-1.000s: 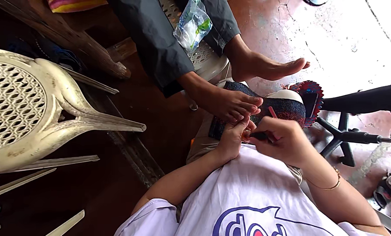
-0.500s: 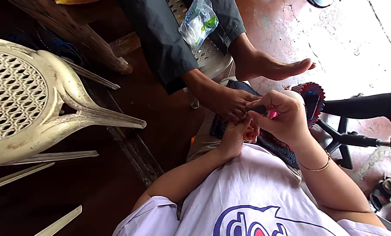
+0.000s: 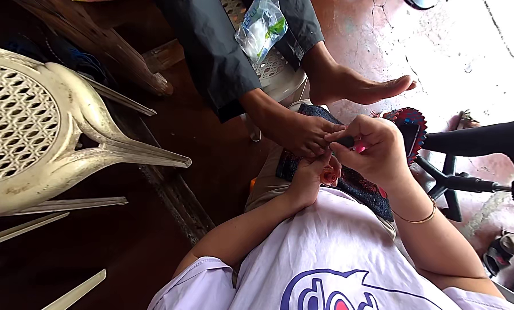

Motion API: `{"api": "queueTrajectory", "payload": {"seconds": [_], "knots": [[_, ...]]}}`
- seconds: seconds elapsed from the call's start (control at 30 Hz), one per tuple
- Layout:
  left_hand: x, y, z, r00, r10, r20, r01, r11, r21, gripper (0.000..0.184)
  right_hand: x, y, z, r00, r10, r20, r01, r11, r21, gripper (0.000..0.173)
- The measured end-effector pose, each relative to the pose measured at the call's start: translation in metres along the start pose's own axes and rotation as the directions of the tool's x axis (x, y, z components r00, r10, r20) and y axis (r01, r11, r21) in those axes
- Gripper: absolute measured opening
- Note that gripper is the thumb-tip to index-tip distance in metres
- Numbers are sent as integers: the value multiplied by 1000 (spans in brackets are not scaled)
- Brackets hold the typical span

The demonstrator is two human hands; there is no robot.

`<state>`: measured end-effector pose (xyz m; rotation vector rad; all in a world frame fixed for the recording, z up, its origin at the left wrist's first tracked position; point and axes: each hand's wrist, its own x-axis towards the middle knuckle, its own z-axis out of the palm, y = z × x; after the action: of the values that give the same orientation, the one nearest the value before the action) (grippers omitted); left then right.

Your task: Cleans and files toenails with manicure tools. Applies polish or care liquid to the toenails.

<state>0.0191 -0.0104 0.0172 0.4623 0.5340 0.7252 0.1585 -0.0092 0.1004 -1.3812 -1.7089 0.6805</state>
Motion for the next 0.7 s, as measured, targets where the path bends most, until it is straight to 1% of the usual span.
{"api": "queueTrajectory", "payload": {"seconds": [0.13, 0.27, 0.37, 0.47, 0.53, 0.57, 0.63, 0.7], "knots": [[-1, 0, 0, 1000, 3, -11, -3, 1000, -1, 36, -1, -2, -1, 1000, 1, 16, -1, 1000, 16, 11], [0, -1, 0, 999, -2, -32, 2, 1000, -7, 34, -1, 0, 1, 999, -23, 25, 25, 998, -63, 10], [0, 0, 0, 1000, 0, -20, 0, 1000, 0, 37, -2, 0, 0, 1000, -28, 13, 28, 1000, -14, 10], [0, 0, 1, 1000, 2, -31, -2, 1000, -2, 35, -1, -1, 1, 999, -27, 19, 28, 997, -70, 9], [0, 1, 2, 999, 0, -43, 1, 1000, 7, 35, 0, -4, 2, 998, -55, 6, 55, 998, -41, 10], [-1, 1, 2, 998, -4, -59, 5, 1000, 12, 33, 1, -5, 4, 998, -68, 13, 69, 997, -32, 10], [-1, -1, 1, 996, -5, -87, 6, 1000, 18, 28, 0, -6, 7, 997, -56, 46, 59, 996, -68, 12], [-1, -2, 0, 995, 2, -97, -1, 1000, 10, 27, -1, -4, 10, 997, -28, 77, 38, 991, -126, 14]]}}
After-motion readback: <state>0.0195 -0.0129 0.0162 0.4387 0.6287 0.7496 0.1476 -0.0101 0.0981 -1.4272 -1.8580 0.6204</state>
